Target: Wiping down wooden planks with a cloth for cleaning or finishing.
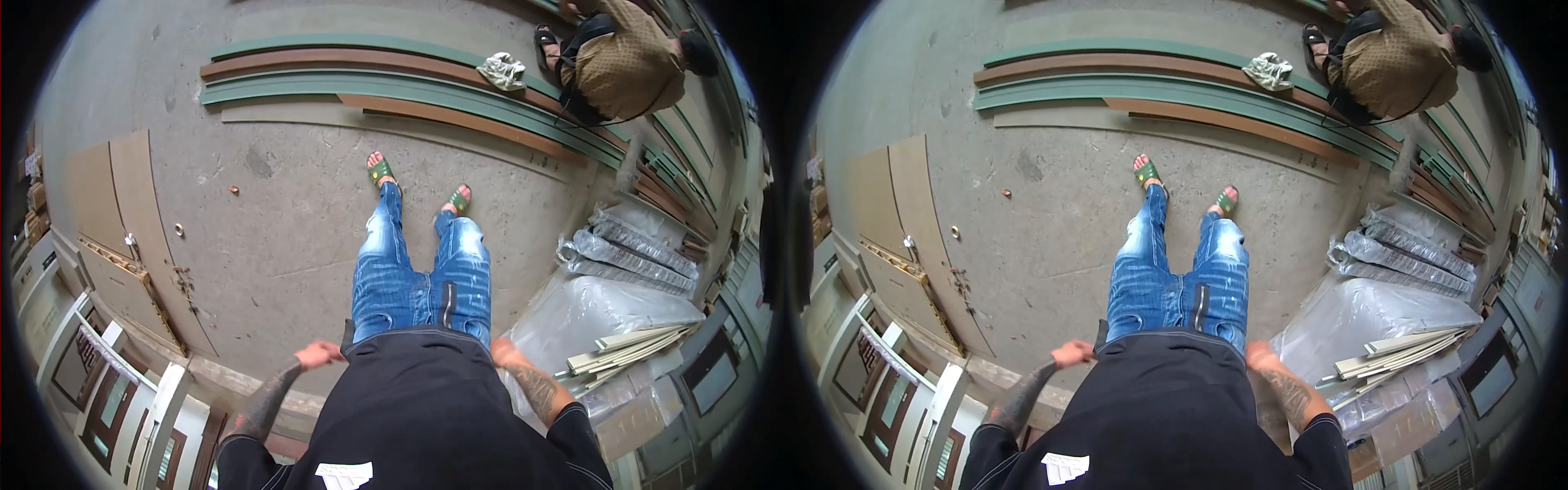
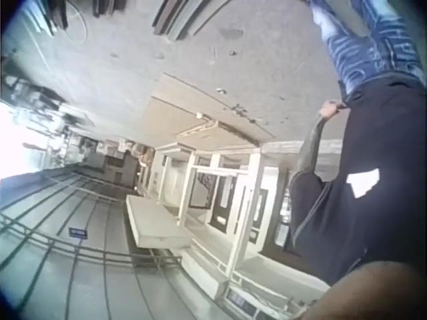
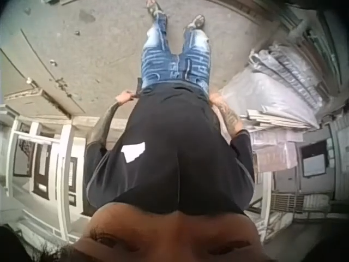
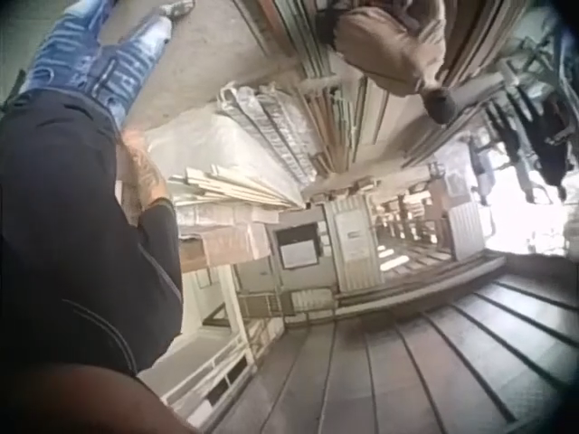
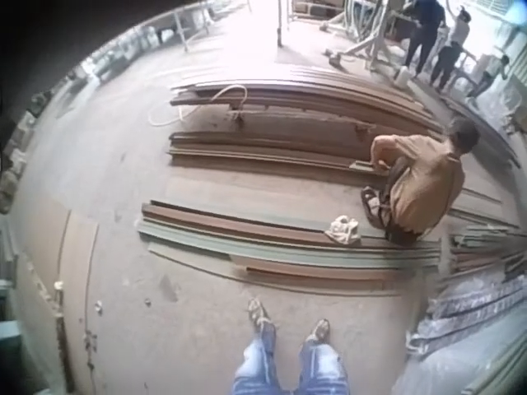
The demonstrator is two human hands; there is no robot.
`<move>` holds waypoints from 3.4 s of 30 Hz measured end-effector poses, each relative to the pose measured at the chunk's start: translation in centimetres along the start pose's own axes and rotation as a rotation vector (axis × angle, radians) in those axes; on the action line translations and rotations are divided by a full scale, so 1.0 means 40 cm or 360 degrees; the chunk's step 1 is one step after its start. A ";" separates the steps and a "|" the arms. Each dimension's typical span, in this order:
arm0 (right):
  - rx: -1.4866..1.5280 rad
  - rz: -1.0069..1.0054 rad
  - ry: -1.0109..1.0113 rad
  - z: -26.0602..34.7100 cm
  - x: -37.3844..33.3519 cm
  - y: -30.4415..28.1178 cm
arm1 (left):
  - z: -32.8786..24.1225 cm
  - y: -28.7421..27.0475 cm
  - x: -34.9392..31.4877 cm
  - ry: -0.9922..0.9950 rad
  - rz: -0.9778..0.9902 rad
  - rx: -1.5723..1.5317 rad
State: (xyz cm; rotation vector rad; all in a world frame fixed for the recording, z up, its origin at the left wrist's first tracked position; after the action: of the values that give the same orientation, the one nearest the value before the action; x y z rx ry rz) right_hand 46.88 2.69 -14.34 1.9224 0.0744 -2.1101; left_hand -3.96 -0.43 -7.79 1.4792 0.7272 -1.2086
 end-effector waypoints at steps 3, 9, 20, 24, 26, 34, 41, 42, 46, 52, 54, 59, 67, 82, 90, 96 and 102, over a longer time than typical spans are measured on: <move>-0.0163 -0.0088 -0.0055 -0.179 0.035 -0.140 | -0.058 -0.167 0.095 0.0292 -0.0411 -0.0053; 0.1051 -0.1146 -0.0186 -0.382 0.111 -0.706 | -0.228 -0.373 0.198 0.0425 -0.0991 -0.0317; 0.1618 -0.1184 -0.0424 -0.063 0.082 -1.106 | -0.575 -0.456 0.279 0.0959 -0.0360 0.0348; 0.1636 -0.1041 -0.0318 0.110 0.149 -1.054 | -0.624 -0.762 0.339 0.1257 -0.0844 0.0981; 0.1804 -0.1029 -0.0319 0.113 0.234 -0.948 | -0.653 -0.864 0.401 0.1336 -0.1046 0.0846; 0.1293 -0.0716 -0.0378 0.458 0.396 -1.054 | -0.637 -1.012 0.524 0.1340 -0.0917 0.0244; 0.1080 -0.1244 -0.0501 0.386 0.408 -1.175 | -0.693 -0.905 0.649 0.1011 -0.0871 0.0735; 0.0952 -0.1284 -0.0381 0.337 0.424 -1.172 | -0.714 -0.898 0.684 0.1081 -0.0919 0.0765; 0.0773 -0.1310 -0.0313 0.319 0.416 -1.229 | -0.751 -0.960 0.772 0.1160 -0.1215 0.0832; 0.0697 -0.1370 -0.0507 0.311 0.424 -1.228 | -0.763 -1.052 0.957 0.1172 -0.1170 0.0347; 0.0608 -0.1489 -0.0569 0.279 0.540 -1.276 | -0.779 -1.067 1.064 0.1168 -0.0922 0.0067; 0.1228 -0.1379 -0.0350 0.186 0.768 -1.355 | -0.904 -1.088 1.283 0.0977 -0.0999 -0.0346; -0.0022 -0.2346 -0.0834 0.390 1.207 -1.564 | -1.058 -1.155 1.403 0.1252 -0.0309 -0.1462; -0.0342 -0.2672 -0.1037 0.560 1.149 -1.532 | -1.110 -1.093 1.136 0.1702 0.0089 -0.1215; -0.0302 -0.3374 -0.1081 0.868 1.017 -1.620 | -1.065 -1.106 1.081 0.2430 0.0577 -0.1568; 0.0221 -0.2922 -0.1964 0.858 0.935 -1.670 | -1.114 -0.974 0.963 0.2234 0.0449 -0.1374; 0.0531 -0.3439 -0.1446 0.557 0.919 -1.561 | -1.162 -0.941 1.010 0.2206 0.0506 -0.1072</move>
State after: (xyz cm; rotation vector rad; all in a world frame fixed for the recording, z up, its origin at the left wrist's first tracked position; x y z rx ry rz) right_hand 7.54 51.04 -57.49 -0.0685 2.5252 -3.7676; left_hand -11.27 47.83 -60.95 1.5805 1.5020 0.4861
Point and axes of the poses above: each hand's wrist, its own x-axis towards the middle knuckle, its own y-axis out of the palm, z = x × y, the point moved 3 cm from there along x, towards the middle knuckle, and after that the axes turned 5 degrees about y, right-handed, at the moved point
